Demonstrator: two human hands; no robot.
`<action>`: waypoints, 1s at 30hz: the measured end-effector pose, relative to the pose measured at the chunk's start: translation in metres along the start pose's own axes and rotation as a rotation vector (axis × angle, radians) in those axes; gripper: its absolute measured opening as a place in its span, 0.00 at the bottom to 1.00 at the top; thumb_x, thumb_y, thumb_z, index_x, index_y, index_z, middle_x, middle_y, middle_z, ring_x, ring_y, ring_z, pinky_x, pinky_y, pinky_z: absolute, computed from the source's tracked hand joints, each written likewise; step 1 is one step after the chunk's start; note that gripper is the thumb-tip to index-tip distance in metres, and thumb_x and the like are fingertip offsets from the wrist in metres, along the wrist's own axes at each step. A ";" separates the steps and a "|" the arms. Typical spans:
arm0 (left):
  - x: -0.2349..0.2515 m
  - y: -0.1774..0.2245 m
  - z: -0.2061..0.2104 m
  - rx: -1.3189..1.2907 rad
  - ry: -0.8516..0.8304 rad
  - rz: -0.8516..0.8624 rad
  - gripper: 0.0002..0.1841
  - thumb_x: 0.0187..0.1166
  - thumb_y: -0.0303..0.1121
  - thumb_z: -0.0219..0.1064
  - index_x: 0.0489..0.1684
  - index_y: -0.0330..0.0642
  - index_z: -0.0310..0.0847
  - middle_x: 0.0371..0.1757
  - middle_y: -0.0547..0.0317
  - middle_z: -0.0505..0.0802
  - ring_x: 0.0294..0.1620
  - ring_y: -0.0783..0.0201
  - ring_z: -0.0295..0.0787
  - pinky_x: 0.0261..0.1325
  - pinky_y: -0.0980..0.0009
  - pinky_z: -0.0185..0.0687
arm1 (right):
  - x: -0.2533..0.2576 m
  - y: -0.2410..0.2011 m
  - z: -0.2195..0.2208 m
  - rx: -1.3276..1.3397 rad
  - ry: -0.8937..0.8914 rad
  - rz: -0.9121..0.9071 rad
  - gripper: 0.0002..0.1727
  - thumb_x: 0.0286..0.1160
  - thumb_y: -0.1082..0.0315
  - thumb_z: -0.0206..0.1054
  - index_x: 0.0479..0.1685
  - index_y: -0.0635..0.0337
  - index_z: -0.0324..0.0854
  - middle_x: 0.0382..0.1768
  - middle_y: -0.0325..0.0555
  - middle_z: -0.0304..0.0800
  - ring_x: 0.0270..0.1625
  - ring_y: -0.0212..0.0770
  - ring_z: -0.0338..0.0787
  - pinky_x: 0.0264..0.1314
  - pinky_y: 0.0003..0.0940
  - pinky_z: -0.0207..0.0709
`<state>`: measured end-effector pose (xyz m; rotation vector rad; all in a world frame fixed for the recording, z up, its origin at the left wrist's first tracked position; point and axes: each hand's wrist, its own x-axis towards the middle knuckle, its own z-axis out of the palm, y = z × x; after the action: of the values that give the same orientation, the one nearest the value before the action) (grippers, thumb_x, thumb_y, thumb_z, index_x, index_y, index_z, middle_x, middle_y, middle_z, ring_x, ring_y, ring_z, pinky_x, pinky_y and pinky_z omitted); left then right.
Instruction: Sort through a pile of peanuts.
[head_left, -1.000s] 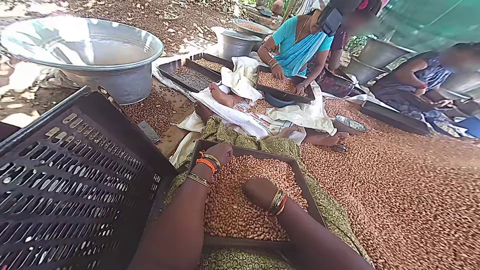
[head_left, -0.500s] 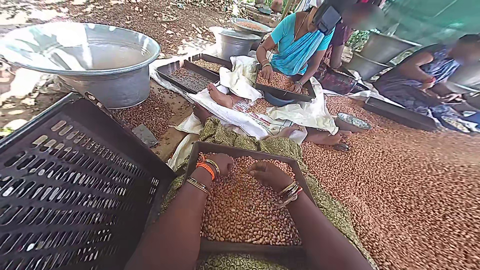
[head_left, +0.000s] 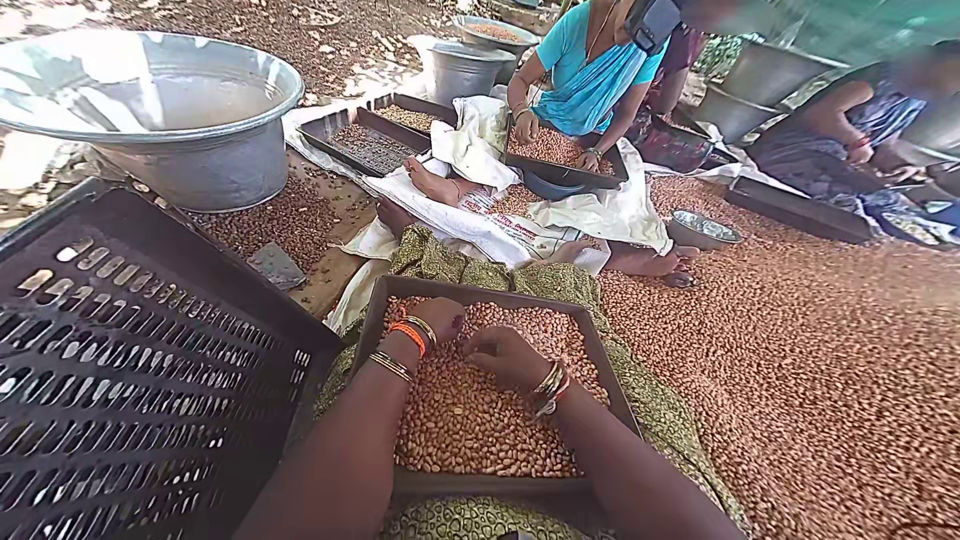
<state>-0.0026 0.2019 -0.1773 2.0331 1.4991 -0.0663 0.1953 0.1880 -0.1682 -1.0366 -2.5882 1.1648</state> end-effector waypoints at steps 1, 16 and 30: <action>0.000 -0.001 -0.002 -0.014 0.017 -0.029 0.14 0.80 0.29 0.67 0.61 0.35 0.85 0.61 0.40 0.91 0.67 0.40 0.86 0.69 0.37 0.77 | 0.002 -0.007 0.004 -0.172 -0.082 -0.009 0.13 0.79 0.68 0.65 0.53 0.65 0.90 0.40 0.57 0.93 0.41 0.50 0.90 0.51 0.49 0.82; -0.008 0.000 -0.011 -0.075 0.115 -0.066 0.16 0.82 0.28 0.65 0.65 0.38 0.83 0.62 0.41 0.91 0.68 0.42 0.86 0.71 0.39 0.77 | -0.007 -0.022 -0.027 -0.387 -0.213 0.121 0.11 0.77 0.79 0.61 0.47 0.71 0.90 0.49 0.63 0.93 0.57 0.59 0.91 0.68 0.56 0.79; -0.020 0.001 -0.018 -0.093 0.129 -0.083 0.13 0.82 0.29 0.63 0.60 0.36 0.85 0.60 0.40 0.91 0.64 0.42 0.87 0.67 0.40 0.78 | 0.042 -0.104 -0.046 -0.264 0.719 -0.517 0.17 0.72 0.78 0.71 0.61 0.64 0.89 0.62 0.53 0.93 0.67 0.48 0.92 0.72 0.45 0.85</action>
<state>-0.0141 0.1932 -0.1543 1.9325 1.6349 0.1009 0.1245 0.1943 -0.0705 -0.5923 -2.2212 0.2569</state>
